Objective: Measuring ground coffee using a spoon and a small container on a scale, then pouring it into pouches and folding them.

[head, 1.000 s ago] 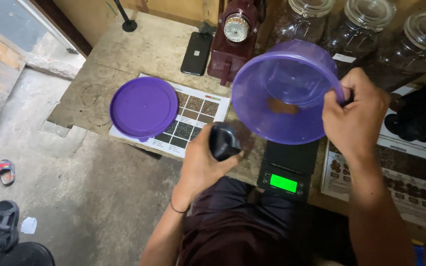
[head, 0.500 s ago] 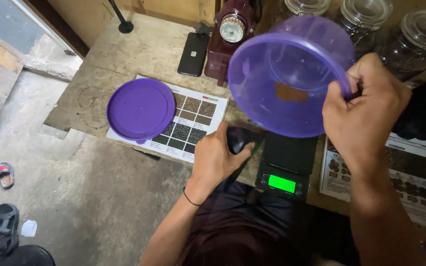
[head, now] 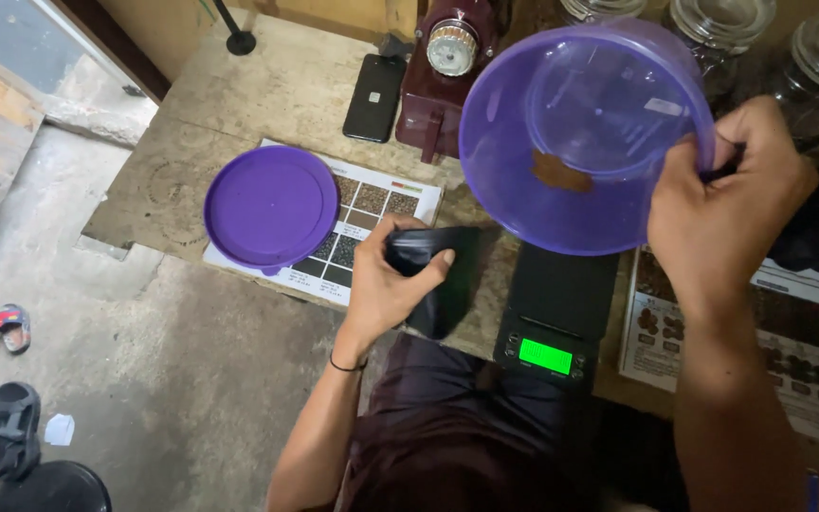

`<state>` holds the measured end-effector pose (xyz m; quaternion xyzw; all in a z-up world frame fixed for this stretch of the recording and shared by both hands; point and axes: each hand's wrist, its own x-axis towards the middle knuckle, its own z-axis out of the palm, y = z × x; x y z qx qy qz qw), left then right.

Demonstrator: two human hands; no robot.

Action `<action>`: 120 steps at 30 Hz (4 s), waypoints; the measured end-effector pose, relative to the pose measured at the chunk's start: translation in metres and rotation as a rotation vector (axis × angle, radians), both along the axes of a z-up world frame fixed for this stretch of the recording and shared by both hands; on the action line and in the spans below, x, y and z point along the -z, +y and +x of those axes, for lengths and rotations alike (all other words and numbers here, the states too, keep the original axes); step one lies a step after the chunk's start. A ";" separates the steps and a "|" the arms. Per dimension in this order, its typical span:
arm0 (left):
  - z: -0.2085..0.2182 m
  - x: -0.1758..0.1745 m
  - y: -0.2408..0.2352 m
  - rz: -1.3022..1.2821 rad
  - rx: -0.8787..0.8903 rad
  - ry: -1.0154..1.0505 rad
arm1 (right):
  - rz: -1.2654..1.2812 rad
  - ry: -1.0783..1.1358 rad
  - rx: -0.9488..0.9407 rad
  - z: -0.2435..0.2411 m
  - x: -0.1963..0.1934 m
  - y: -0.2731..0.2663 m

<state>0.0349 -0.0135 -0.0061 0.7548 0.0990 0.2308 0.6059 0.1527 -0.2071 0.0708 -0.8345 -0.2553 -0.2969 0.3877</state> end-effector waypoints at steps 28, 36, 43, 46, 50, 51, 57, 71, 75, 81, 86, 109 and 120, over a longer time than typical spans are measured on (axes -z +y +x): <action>0.015 -0.006 -0.046 0.106 -0.482 0.027 | 0.041 -0.006 0.000 -0.012 0.028 0.005; 0.015 -0.002 -0.024 0.480 -0.131 0.337 | 0.073 -0.105 -0.026 -0.015 0.001 -0.007; 0.024 0.001 -0.033 0.396 -0.103 0.311 | -0.115 -0.276 -0.065 -0.020 -0.005 -0.004; 0.025 0.006 -0.038 0.506 -0.177 0.308 | -0.122 -0.293 -0.064 -0.019 -0.004 -0.002; 0.026 0.012 -0.042 0.581 -0.206 0.386 | -0.117 -0.259 -0.037 -0.021 -0.006 0.001; 0.026 0.012 -0.042 0.614 -0.193 0.384 | -0.116 -0.236 -0.033 -0.022 -0.007 0.002; 0.031 0.011 -0.043 0.609 -0.198 0.427 | -0.166 -0.287 -0.036 -0.023 -0.008 0.005; 0.037 0.017 -0.046 0.594 -0.205 0.431 | -0.175 -0.325 -0.060 -0.023 -0.007 0.014; 0.040 0.017 -0.046 0.606 -0.209 0.410 | -0.169 -0.331 -0.087 -0.025 -0.011 0.017; 0.042 0.017 -0.045 0.554 -0.196 0.372 | -0.202 -0.337 -0.045 -0.027 -0.012 0.019; 0.047 0.015 -0.045 0.542 -0.236 0.382 | -0.203 -0.366 -0.056 -0.027 -0.013 0.022; 0.060 0.015 -0.048 0.476 -0.299 0.393 | -0.228 -0.501 -0.074 -0.025 -0.027 0.034; 0.062 0.014 -0.045 0.497 -0.271 0.368 | -0.289 -0.553 -0.052 -0.025 -0.029 0.035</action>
